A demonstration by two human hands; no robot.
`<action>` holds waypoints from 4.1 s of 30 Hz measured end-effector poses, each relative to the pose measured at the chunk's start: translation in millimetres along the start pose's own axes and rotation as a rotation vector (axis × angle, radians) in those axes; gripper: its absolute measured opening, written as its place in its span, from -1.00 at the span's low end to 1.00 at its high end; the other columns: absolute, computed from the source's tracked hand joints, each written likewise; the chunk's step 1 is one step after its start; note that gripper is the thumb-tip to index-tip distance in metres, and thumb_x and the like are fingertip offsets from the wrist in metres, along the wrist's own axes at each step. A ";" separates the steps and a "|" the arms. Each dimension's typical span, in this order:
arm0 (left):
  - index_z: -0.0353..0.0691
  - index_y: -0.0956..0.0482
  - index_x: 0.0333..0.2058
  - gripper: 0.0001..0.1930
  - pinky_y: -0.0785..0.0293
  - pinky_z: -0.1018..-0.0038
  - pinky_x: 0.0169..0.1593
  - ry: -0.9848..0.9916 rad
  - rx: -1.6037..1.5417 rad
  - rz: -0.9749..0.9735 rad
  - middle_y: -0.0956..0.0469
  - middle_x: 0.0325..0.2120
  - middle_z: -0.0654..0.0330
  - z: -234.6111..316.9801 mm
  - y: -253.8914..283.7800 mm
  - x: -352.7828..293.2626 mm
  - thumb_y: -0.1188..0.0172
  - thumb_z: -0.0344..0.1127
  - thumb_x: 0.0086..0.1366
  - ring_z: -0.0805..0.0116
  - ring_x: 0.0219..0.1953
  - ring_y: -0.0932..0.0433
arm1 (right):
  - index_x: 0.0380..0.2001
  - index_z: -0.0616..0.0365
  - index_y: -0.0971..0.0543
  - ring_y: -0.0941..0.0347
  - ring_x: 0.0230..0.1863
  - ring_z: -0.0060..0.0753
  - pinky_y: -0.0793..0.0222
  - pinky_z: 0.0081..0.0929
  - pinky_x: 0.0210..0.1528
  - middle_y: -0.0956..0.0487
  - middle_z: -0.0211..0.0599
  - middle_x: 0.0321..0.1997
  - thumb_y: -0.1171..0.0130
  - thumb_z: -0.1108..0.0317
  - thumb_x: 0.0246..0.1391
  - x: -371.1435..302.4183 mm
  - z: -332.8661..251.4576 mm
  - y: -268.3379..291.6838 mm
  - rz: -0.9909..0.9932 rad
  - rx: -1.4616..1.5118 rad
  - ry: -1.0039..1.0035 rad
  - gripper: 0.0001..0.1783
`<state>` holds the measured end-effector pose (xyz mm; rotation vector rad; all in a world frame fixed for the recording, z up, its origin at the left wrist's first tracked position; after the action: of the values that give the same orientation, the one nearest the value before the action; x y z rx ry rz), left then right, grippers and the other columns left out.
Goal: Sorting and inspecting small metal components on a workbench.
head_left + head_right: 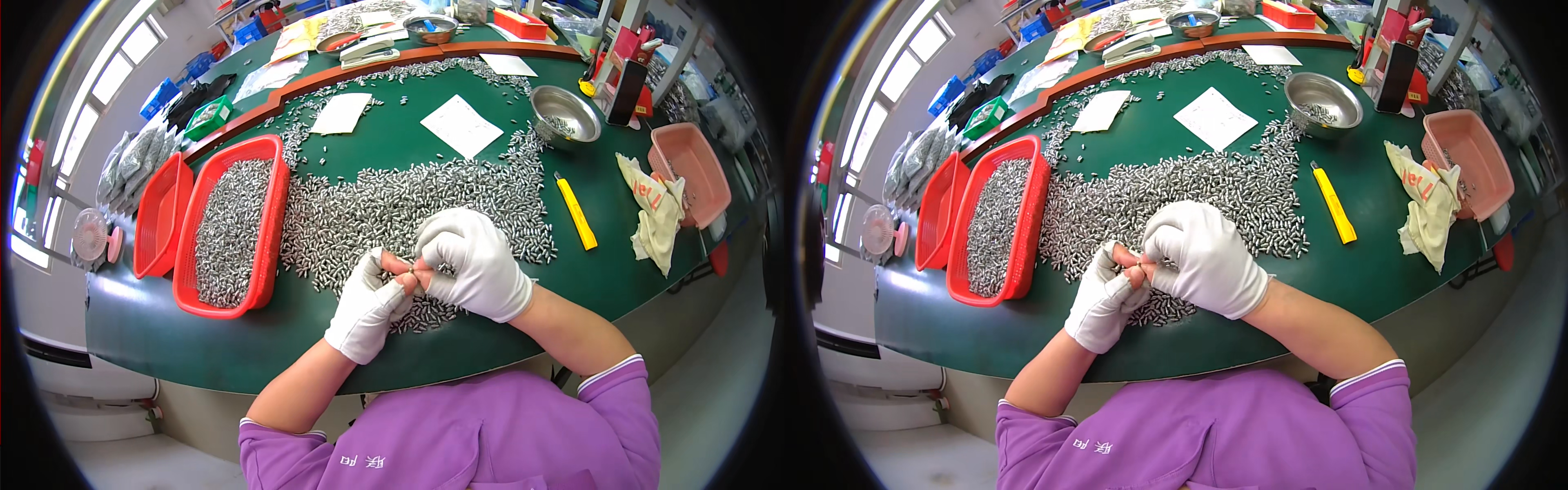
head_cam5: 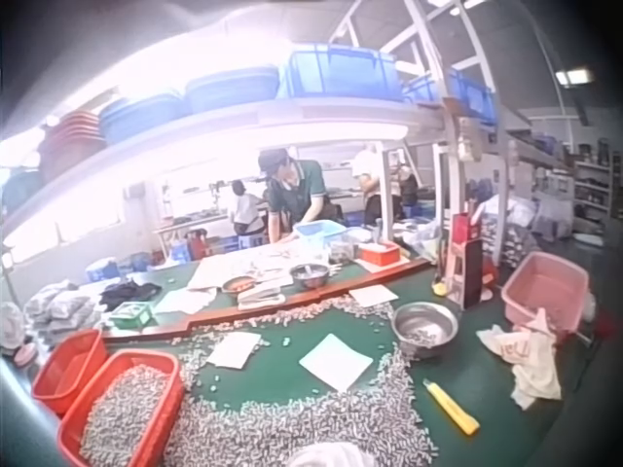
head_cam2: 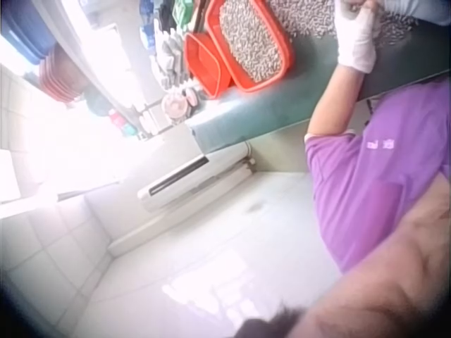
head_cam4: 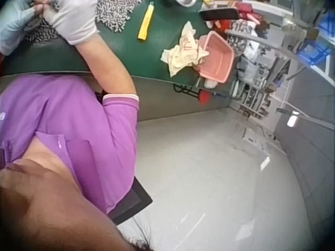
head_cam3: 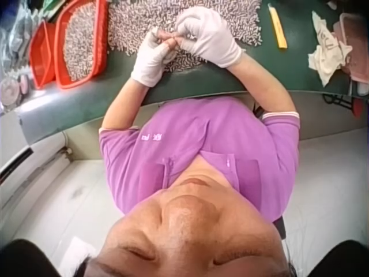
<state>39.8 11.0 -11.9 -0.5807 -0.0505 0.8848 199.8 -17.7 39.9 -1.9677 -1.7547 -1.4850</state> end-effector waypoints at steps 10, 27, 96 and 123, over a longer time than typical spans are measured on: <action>-0.13 -0.37 -0.18 -0.85 -0.12 0.68 -0.52 -0.054 -0.046 -0.042 -0.47 -0.41 0.23 -0.6 0.3 2.7 -0.15 -0.31 0.36 0.62 -0.58 -0.21 | -0.37 0.21 -0.56 -0.50 -0.24 -0.21 -0.39 -0.41 -0.12 -0.56 -0.22 -0.31 -0.23 0.38 0.11 6.9 45.0 39.4 0.193 -0.303 -0.314 -0.88; -0.09 -0.49 -0.25 -0.86 -0.12 0.62 -0.52 0.053 -0.286 -0.068 -0.36 -0.55 0.31 2.3 3.2 7.1 -0.22 -0.22 0.31 0.57 -0.64 -0.14 | -0.43 0.07 -0.66 -0.52 -0.24 -0.16 -0.44 -0.30 -0.13 -0.61 -0.29 -0.34 -0.35 0.15 -0.07 8.3 53.3 32.6 0.118 -0.311 -0.278 -0.76; -0.09 -0.42 -0.21 -0.78 -0.12 0.67 -0.51 0.111 -0.154 -0.133 -0.44 -0.42 0.29 -1.0 -5.2 3.8 -0.20 -0.14 0.33 0.61 -0.56 -0.21 | -0.42 0.14 -0.63 -0.54 -0.26 -0.17 -0.49 -0.29 -0.18 -0.59 -0.29 -0.34 -0.35 0.44 -0.19 10.5 20.1 9.2 -0.057 -0.010 0.036 -0.82; -0.35 -0.53 -0.33 -0.89 -0.37 0.34 0.12 -0.700 1.592 1.028 -0.46 0.00 -0.03 144.2 140.0 -33.0 -0.23 -0.44 0.21 0.12 0.03 -0.46 | -0.36 0.08 -0.65 -0.53 -0.20 -0.20 -0.46 -0.31 -0.10 -0.62 -0.30 -0.27 -0.29 0.41 -0.11 6.7 27.5 52.4 0.189 -0.421 -0.081 -0.84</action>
<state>-121.2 121.1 46.6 1.3375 0.3333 1.7111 256.8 -12.3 56.3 -2.3392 -1.3112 -1.8447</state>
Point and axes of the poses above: each hand's wrist, its own x-axis towards the middle knuckle, its own y-axis out of the back of the hand, z = x × y, the point moved 4 cm from there along x, towards the middle knuckle
